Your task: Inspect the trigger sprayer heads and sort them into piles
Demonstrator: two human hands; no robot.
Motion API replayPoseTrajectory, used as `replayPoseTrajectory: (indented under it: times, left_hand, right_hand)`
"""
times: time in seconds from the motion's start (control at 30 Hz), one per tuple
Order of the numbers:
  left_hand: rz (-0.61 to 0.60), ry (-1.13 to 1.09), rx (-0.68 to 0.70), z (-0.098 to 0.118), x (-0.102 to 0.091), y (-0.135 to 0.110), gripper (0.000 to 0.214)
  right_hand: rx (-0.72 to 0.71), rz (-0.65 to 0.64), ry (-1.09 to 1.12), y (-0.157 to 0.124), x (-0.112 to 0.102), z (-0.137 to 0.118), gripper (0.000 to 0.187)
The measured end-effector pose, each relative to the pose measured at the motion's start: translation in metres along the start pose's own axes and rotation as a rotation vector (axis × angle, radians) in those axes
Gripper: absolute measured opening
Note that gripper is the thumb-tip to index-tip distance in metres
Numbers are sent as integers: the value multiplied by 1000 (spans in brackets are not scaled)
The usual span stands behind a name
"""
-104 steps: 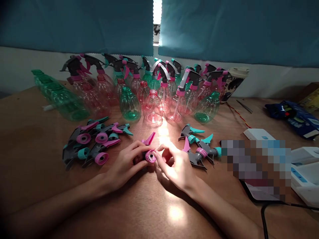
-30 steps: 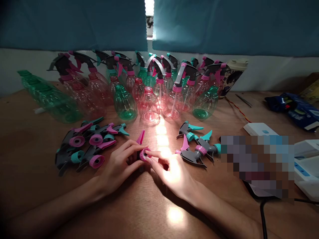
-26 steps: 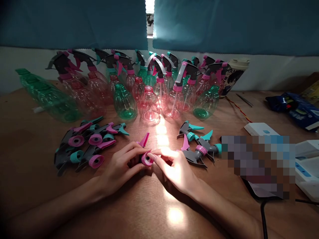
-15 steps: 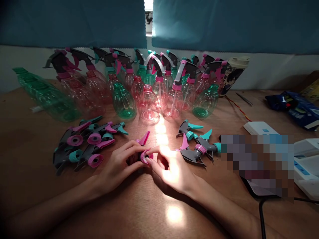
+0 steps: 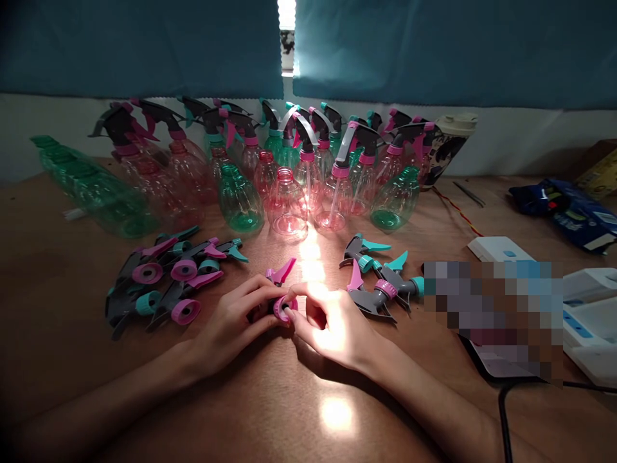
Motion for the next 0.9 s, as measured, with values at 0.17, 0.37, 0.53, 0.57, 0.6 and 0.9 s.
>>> replayPoseTrajectory:
  times: [0.17,0.37,0.53,0.57,0.6,0.9]
  left_hand:
    - [-6,-29,17,1,1,-1,26]
    - [-52,-35,10,0,4,-2,23]
    - [-54,-45,1,0,4,0,25]
    - [-53,-49,-3,0,4,0,27]
    - [-53,-52,-6,0,4,1,29]
    - [-63,-67,-8,0,5,-1,26]
  right_hand:
    - [-115,13,-85,-1,1,-1,19]
    - [-240,-14,-188,-1,2,-6,23]
    - [-307,-57,-298,1,4,-12,17]
    - [-313,-54,-321,1,4,-12,16]
    - [-317,-50,-337,1,4,-13,16]
    - [-328,-40,-352,-1,4,-1,16]
Point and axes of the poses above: each hand's wrist, its own y-axis towards the middle knuckle, its own x-axis out of the palm, z = x × y, the point moved 4 cm from there along y, towards the middle knuckle, and after that the axes turned 11 degrees about z, right-handed, at the moved point
